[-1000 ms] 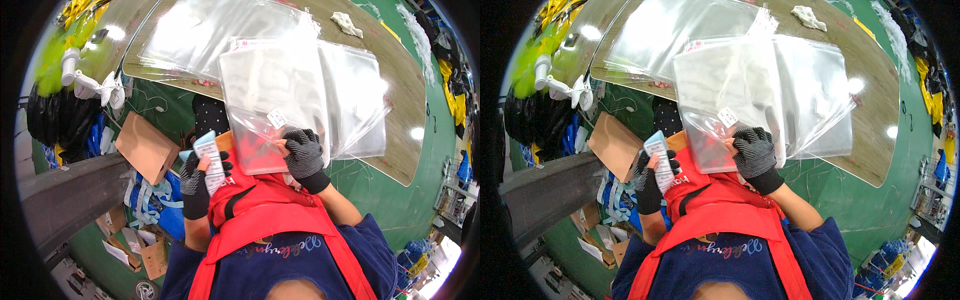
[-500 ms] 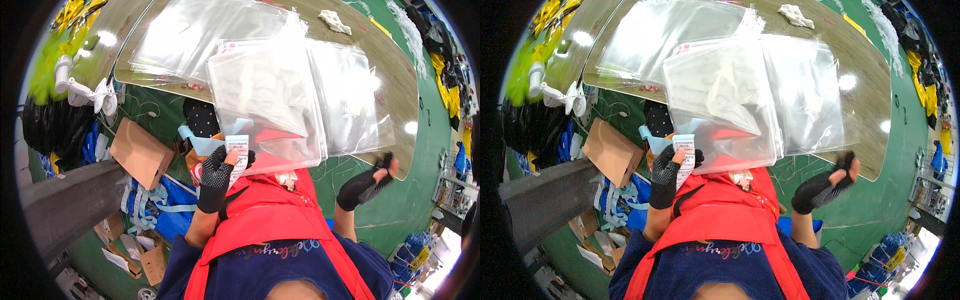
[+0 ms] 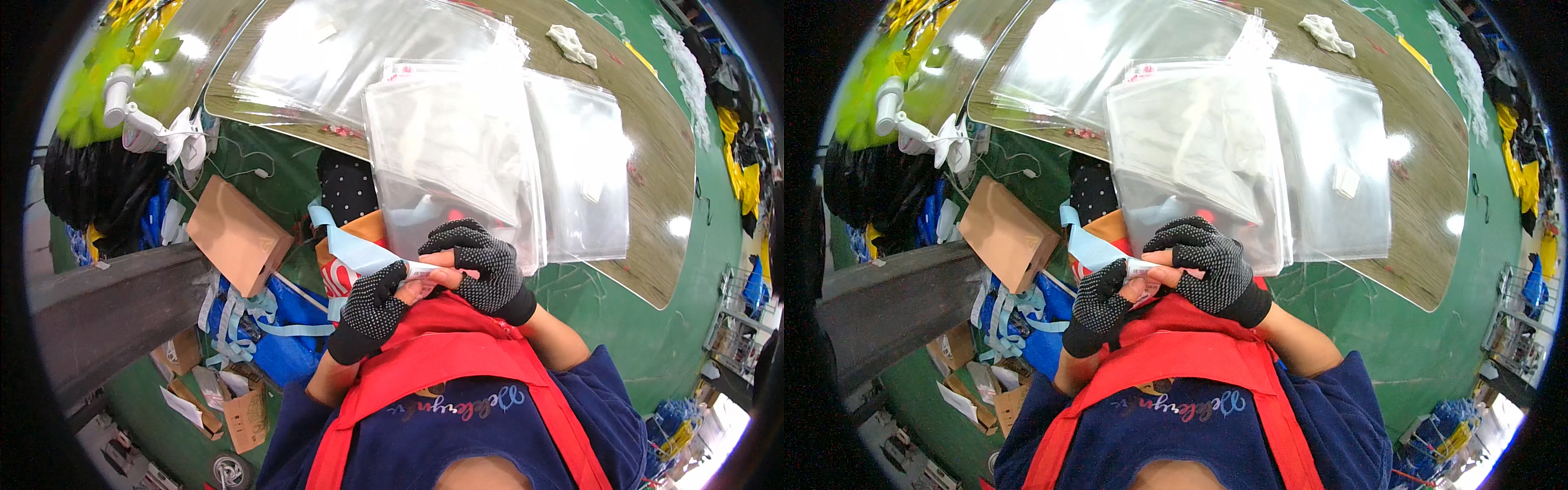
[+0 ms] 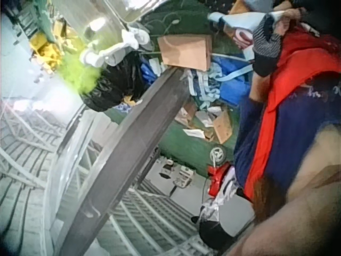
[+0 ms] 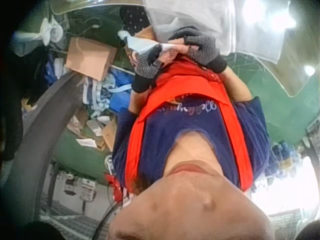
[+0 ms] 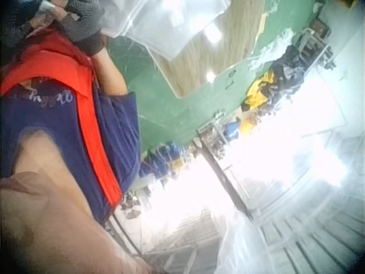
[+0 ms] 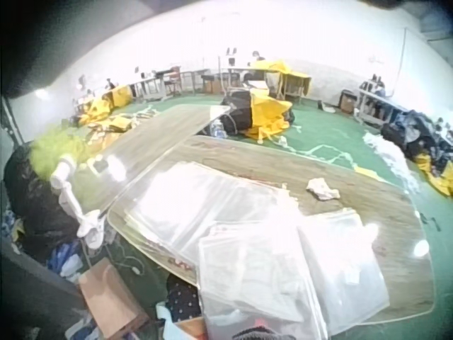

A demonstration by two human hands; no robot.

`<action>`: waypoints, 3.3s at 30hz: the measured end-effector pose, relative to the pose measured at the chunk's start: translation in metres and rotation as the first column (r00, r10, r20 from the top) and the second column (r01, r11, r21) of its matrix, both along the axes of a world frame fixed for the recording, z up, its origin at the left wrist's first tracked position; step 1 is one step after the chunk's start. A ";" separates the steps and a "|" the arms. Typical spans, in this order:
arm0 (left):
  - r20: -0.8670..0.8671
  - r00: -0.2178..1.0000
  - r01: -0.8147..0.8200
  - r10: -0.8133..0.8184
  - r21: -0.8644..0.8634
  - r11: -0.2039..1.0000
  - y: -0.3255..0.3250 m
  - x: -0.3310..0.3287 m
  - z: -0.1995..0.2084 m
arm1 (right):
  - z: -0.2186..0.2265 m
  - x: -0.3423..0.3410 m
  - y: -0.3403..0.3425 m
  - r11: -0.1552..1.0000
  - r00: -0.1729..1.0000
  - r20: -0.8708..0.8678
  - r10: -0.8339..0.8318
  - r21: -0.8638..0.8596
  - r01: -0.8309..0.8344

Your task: The person places small packaged items into clear plastic bags on a workbench. They handle each item individually, open the bags, insert the items, and set the filled bags aside.

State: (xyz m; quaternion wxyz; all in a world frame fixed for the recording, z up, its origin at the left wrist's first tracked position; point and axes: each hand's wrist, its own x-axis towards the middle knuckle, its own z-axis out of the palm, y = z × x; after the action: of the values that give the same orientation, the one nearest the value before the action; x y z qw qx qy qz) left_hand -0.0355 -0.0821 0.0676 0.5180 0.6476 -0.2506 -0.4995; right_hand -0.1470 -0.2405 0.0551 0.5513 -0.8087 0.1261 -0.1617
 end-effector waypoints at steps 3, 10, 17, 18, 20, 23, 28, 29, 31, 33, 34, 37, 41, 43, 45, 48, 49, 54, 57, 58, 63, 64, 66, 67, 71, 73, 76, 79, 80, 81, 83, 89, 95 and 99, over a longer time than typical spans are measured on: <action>0.099 0.994 0.045 -0.049 0.046 0.998 0.009 0.000 -0.021 | -0.002 -0.002 -0.011 0.919 0.985 -0.106 0.136 0.384 -0.086; 0.119 0.943 -0.327 0.311 0.152 0.933 0.077 0.046 -0.057 | -0.002 0.012 -0.049 0.448 0.856 0.293 -0.427 -0.754 0.481; 0.620 0.117 -0.937 0.776 -0.191 0.293 0.225 0.129 0.001 | -0.028 -0.014 -0.023 0.687 0.948 -0.177 -0.263 -0.724 0.055; 0.544 0.239 -0.931 0.804 -0.108 0.349 0.230 0.129 0.002 | -0.026 -0.017 -0.015 0.691 0.950 -0.198 -0.241 -0.723 0.025; 0.565 0.394 -0.840 0.725 -0.097 0.533 0.220 0.125 -0.031 | -0.047 -0.019 -0.008 0.676 0.953 -0.203 -0.227 -0.737 0.004; 0.069 0.711 -0.702 0.700 0.000 0.712 0.120 0.082 -0.026 | -0.055 -0.014 -0.009 0.734 0.956 -0.168 -0.241 -0.676 0.066; -0.469 0.767 -0.524 0.437 -0.065 0.849 0.018 0.032 -0.030 | -0.038 -0.006 -0.004 0.910 0.942 -0.053 -0.332 -0.280 0.305; -0.516 0.763 -0.520 0.389 -0.133 0.844 0.001 0.019 -0.027 | -0.034 -0.009 -0.006 0.940 0.940 -0.104 -0.325 -0.144 0.309; -0.446 0.834 -0.425 0.326 -0.141 0.894 -0.018 0.009 -0.030 | -0.027 -0.016 -0.012 0.939 0.933 -0.183 -0.310 0.095 0.331; -0.330 0.879 -0.405 0.345 -0.134 0.904 -0.018 0.005 -0.035 | -0.022 -0.021 -0.017 0.888 0.930 -0.233 -0.283 0.302 0.346; -0.268 0.898 -0.393 0.350 -0.127 0.911 -0.017 0.003 -0.037 | -0.019 -0.021 -0.018 0.832 0.906 -0.310 -0.289 0.387 0.398; -0.176 0.875 -0.481 0.452 -0.200 0.854 0.001 -0.001 -0.039 | -0.019 -0.019 -0.018 0.794 0.898 -0.306 -0.315 0.434 0.426; -0.296 0.860 -0.484 0.415 -0.221 0.847 -0.011 -0.014 -0.022 | -0.031 -0.014 -0.001 0.933 0.935 -0.037 -0.353 0.055 0.355; -0.056 0.942 -0.335 0.330 -0.153 0.930 -0.027 -0.005 -0.037 | -0.037 -0.024 0.001 0.716 0.826 -0.120 -0.551 0.439 0.542; -0.090 0.966 -0.250 0.242 -0.089 0.964 -0.030 -0.001 -0.078 | -0.059 -0.053 -0.013 0.600 0.654 -0.098 -0.750 0.316 0.735; -0.209 0.928 -0.336 0.308 -0.116 0.935 -0.033 0.001 -0.065 | -0.031 -0.096 -0.045 0.329 0.413 -0.032 -0.910 0.550 0.768; -0.204 0.926 -0.344 0.319 -0.103 0.933 -0.031 0.002 -0.063 | -0.037 -0.117 -0.056 0.322 0.358 0.024 -0.933 0.495 0.807; -0.151 0.954 -0.276 0.260 -0.095 0.956 -0.028 -0.005 -0.042 | 0.016 -0.085 -0.036 0.129 0.373 0.516 -0.771 -0.447 0.885; -0.159 0.974 -0.170 0.159 -0.053 0.984 -0.023 -0.010 -0.018 | 0.032 -0.038 -0.004 0.737 0.954 0.089 -0.285 -0.616 0.278; -0.235 0.961 -0.169 0.148 -0.071 0.983 -0.018 -0.010 -0.014 | 0.029 -0.022 0.005 0.809 0.992 0.020 -0.122 -0.577 0.111; 0.074 0.997 0.014 -0.011 -0.038 0.999 0.009 -0.003 -0.011 | 0.011 0.001 0.001 0.955 0.998 0.068 0.001 -0.296 0.019; 0.133 0.990 0.051 -0.047 -0.025 0.998 0.011 -0.001 -0.013 | 0.003 -0.002 0.001 0.986 0.998 0.056 0.021 -0.165 -0.012; 0.240 0.967 0.079 -0.085 0.034 0.996 0.012 -0.002 -0.012 | -0.006 -0.006 0.000 0.997 0.997 0.045 0.059 0.040 -0.061; 0.287 0.951 0.107 -0.114 0.040 0.993 0.011 -0.001 -0.011 | -0.007 -0.007 -0.001 0.990 0.996 0.045 0.077 0.112 -0.082; 0.363 0.907 0.177 -0.214 0.132 0.975 0.014 0.006 -0.012 | -0.013 -0.017 -0.014 0.805 0.973 -0.185 0.137 0.593 -0.001; 0.343 0.903 0.195 -0.257 0.204 0.959 0.022 0.017 -0.015 | -0.016 -0.012 -0.022 0.809 0.967 -0.208 -0.147 0.537 0.238; 0.397 0.867 -0.436 0.300 0.314 0.843 0.131 0.095 -0.093 | -0.022 0.007 -0.049 0.684 0.857 0.163 -0.488 -0.538 0.492; 0.462 0.689 -0.671 0.558 0.116 0.733 0.193 0.127 -0.053 | -0.040 0.003 -0.058 0.532 0.942 -0.024 -0.334 -0.830 0.168; 0.473 0.609 -0.738 0.637 0.044 0.673 0.212 0.134 -0.033 | -0.038 0.002 -0.051 0.570 0.947 -0.060 -0.315 -0.810 0.139; 0.475 0.521 -0.798 0.710 -0.024 0.602 0.227 0.137 -0.015 | -0.033 0.001 -0.043 0.610 0.952 -0.100 -0.290 -0.785 0.104; 0.460 0.419 -0.850 0.782 -0.103 0.516 0.238 0.133 0.001 | -0.024 -0.005 -0.025 0.657 0.946 -0.119 -0.303 -0.745 0.117; 0.001 0.732 -0.682 0.682 -0.017 0.732 0.096 0.068 -0.030 | -0.055 -0.010 -0.010 0.638 0.931 -0.141 -0.336 -0.761 0.115; -0.494 0.736 -0.560 0.462 -0.062 0.826 -0.012 0.015 -0.029 | -0.028 -0.018 -0.017 0.916 0.952 -0.098 -0.291 -0.316 0.247; -0.410 0.766 -0.566 0.495 -0.064 0.822 -0.007 0.014 -0.046 | -0.019 -0.022 -0.018 0.966 0.952 -0.175 -0.253 0.007 0.258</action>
State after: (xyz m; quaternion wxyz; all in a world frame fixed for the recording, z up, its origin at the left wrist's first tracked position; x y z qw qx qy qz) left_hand -0.0219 -0.0892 0.0217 0.7336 0.5333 0.0025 -0.4211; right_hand -0.1694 -0.2590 0.0357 0.5249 -0.7882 0.2793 -0.1588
